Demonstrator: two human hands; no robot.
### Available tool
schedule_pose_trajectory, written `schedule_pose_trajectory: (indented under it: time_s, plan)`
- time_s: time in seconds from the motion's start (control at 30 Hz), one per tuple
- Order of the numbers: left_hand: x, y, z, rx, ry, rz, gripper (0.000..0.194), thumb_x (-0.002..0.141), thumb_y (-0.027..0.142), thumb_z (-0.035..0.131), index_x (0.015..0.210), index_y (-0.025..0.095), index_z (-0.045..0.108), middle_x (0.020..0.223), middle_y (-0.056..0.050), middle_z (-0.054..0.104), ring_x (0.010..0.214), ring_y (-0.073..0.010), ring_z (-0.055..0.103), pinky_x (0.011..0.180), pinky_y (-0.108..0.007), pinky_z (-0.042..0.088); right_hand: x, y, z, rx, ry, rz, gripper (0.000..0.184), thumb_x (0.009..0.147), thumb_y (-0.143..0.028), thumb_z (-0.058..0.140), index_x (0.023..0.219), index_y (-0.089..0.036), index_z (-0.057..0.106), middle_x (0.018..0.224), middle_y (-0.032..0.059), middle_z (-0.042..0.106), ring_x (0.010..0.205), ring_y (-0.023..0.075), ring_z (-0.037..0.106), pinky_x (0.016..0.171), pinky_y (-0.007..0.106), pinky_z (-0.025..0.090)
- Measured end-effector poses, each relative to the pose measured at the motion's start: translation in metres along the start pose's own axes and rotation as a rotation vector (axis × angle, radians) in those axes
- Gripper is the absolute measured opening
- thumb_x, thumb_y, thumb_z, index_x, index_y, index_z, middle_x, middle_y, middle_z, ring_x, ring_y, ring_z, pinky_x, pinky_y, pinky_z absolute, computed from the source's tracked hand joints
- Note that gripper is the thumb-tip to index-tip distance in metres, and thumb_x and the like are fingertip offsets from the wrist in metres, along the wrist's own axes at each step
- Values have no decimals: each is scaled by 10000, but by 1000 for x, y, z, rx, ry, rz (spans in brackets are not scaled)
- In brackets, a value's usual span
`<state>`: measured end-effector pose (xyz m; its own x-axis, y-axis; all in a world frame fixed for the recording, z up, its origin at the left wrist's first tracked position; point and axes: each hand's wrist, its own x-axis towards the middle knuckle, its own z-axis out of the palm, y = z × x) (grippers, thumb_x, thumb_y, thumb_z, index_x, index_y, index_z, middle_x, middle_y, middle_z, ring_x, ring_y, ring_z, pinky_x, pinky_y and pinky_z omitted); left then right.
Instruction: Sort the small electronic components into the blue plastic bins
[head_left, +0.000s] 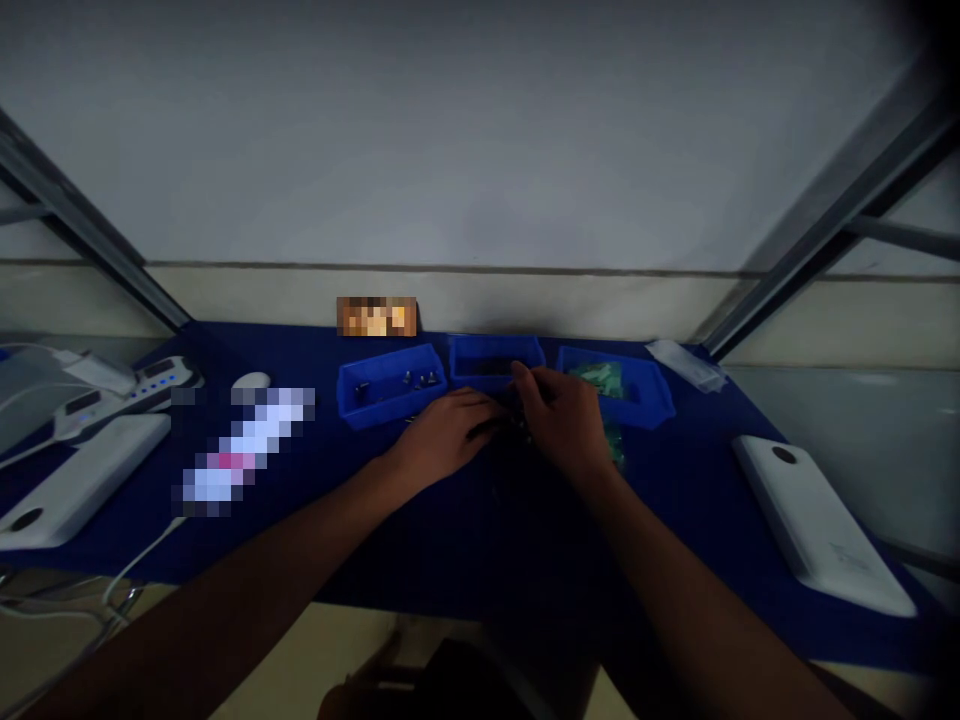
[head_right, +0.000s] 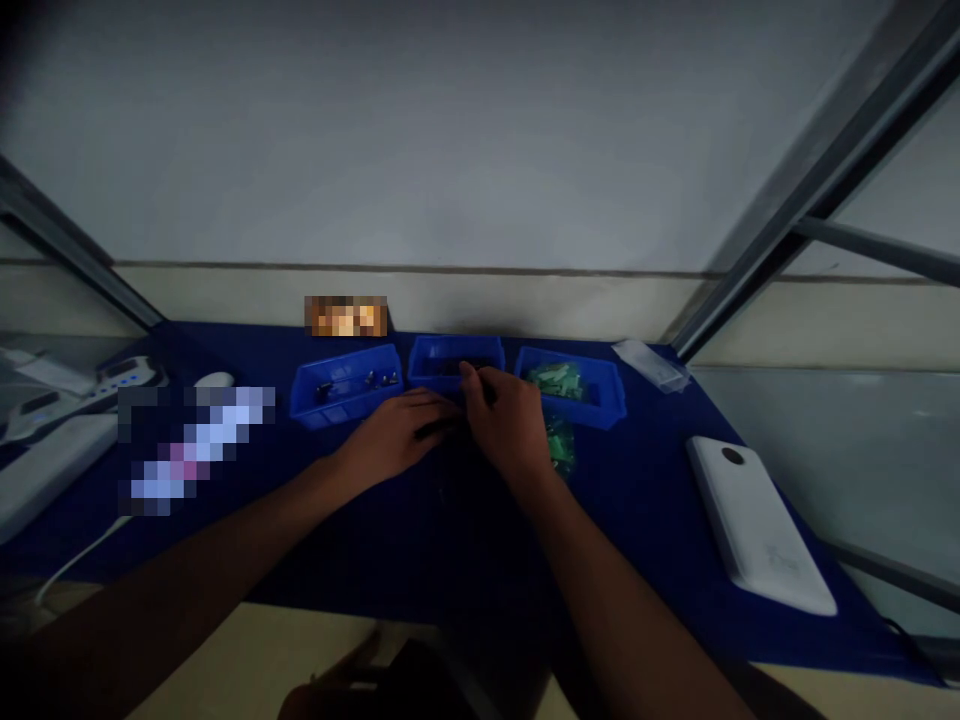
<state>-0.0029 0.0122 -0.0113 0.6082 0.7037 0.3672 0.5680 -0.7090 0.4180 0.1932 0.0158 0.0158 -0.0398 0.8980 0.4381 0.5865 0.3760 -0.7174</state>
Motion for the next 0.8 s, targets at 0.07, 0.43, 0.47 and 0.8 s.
schedule_pose_trajectory:
  time_s: [0.07, 0.43, 0.47, 0.8]
  plan:
    - [0, -1, 0, -16, 19, -9, 295, 994, 135, 639, 1243, 244, 751, 1198, -44, 776, 1160, -223, 694, 1072, -397, 537, -1, 0, 1, -24, -8, -21, 480, 1054, -518, 528, 816, -184, 777, 613, 11, 670, 572, 163, 602, 588, 295, 355]
    - [-2, 2, -3, -49, 74, -29, 317, 1013, 104, 579, 1230, 254, 755, 1173, -40, 772, 1100, -198, 734, 1000, -342, 576, -1, -2, -1, -25, -10, -55, 479, 1059, -488, 538, 722, -190, 702, 609, -5, 644, 567, 140, 585, 599, 292, 345]
    - [-2, 3, -3, -53, 88, -31, 318, 1014, 108, 581, 1238, 256, 752, 1167, -39, 772, 1097, -197, 737, 993, -340, 579, -1, -3, -1, -24, -9, -58, 482, 1060, -487, 539, 710, -191, 690, 603, -8, 636, 565, 138, 584, 600, 290, 346]
    - [1, 10, -10, -170, 381, -134, 291, 977, 104, 621, 1174, 253, 776, 1150, -36, 802, 1063, -200, 762, 977, -367, 609, -2, -3, -2, -31, -12, -70, 500, 1067, -510, 502, 715, -201, 675, 614, 3, 640, 571, 157, 587, 599, 299, 371]
